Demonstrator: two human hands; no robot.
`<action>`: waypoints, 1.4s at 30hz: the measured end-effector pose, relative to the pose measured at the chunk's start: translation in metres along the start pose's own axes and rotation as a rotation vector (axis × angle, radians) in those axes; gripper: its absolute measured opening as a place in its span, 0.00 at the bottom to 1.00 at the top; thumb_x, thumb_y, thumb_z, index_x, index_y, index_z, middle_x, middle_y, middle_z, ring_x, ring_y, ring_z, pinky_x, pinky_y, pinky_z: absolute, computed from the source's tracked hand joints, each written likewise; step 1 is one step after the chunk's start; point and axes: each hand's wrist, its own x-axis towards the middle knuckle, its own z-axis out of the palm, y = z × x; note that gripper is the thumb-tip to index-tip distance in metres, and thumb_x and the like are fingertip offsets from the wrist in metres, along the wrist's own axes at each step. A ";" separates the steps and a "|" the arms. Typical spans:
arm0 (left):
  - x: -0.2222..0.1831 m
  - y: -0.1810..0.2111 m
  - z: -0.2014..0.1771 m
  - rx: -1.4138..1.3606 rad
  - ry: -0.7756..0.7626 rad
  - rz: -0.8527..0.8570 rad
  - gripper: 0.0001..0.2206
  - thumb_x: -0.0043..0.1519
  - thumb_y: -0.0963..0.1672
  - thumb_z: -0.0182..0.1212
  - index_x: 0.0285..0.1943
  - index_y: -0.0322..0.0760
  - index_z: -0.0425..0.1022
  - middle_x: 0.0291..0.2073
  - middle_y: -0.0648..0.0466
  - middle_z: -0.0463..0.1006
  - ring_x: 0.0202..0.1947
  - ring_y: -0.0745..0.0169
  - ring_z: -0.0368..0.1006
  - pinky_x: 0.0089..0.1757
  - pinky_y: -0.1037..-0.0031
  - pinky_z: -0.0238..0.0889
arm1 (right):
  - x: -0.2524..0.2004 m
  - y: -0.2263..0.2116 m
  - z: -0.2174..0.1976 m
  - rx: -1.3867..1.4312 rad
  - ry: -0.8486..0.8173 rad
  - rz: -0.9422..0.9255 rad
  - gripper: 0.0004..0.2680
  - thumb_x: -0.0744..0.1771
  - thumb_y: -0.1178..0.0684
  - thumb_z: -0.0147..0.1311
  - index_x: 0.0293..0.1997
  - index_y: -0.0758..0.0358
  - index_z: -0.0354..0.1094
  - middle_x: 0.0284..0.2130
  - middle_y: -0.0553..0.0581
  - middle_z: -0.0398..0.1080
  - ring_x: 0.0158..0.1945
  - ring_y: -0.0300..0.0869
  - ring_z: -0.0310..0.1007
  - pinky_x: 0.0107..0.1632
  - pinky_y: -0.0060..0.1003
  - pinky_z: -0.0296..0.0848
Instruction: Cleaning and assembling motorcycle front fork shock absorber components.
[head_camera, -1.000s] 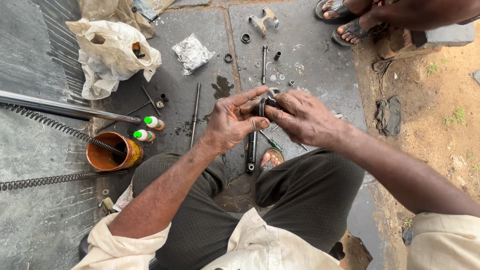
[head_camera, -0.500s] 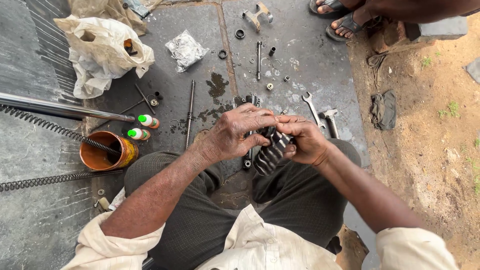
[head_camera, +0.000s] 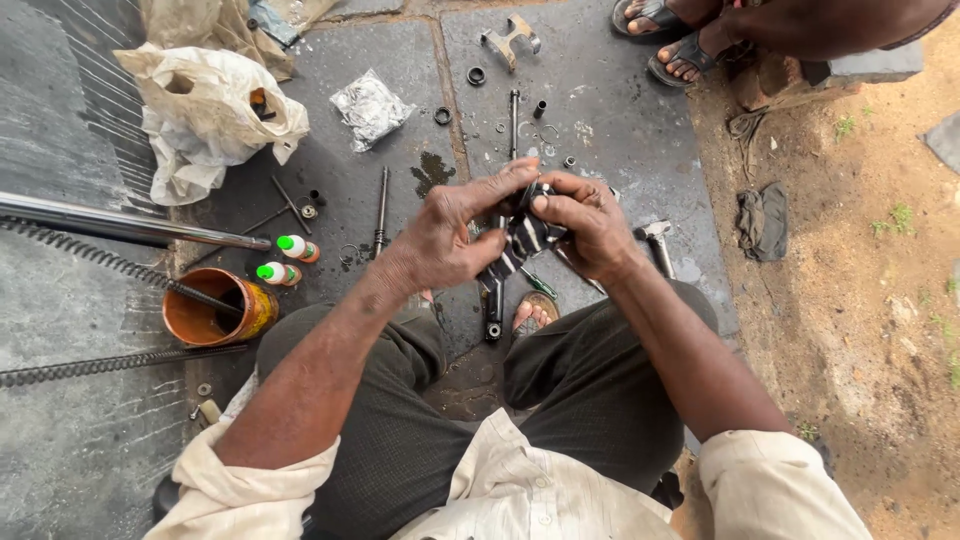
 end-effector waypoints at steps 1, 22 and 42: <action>0.002 0.000 -0.008 -0.081 -0.029 0.016 0.33 0.56 0.29 0.61 0.74 0.31 0.64 0.70 0.37 0.67 0.70 0.45 0.65 0.63 0.66 0.65 | 0.007 0.003 -0.006 -0.057 0.022 -0.032 0.14 0.65 0.52 0.67 0.52 0.67 0.74 0.39 0.55 0.77 0.41 0.38 0.76 0.47 0.34 0.77; 0.001 -0.010 0.003 0.297 -0.042 -0.047 0.25 0.61 0.37 0.68 0.68 0.36 0.67 0.57 0.45 0.79 0.59 0.51 0.76 0.58 0.68 0.76 | 0.011 0.007 -0.005 -0.371 -0.015 0.126 0.12 0.68 0.51 0.56 0.56 0.64 0.74 0.39 0.55 0.78 0.43 0.42 0.77 0.48 0.38 0.80; -0.028 0.029 0.001 -0.091 -0.129 -0.396 0.31 0.57 0.42 0.72 0.71 0.37 0.65 0.54 0.44 0.82 0.48 0.60 0.83 0.49 0.71 0.79 | -0.043 0.002 0.033 -1.207 -0.179 -0.632 0.10 0.69 0.53 0.57 0.52 0.67 0.70 0.36 0.58 0.71 0.38 0.47 0.72 0.41 0.44 0.71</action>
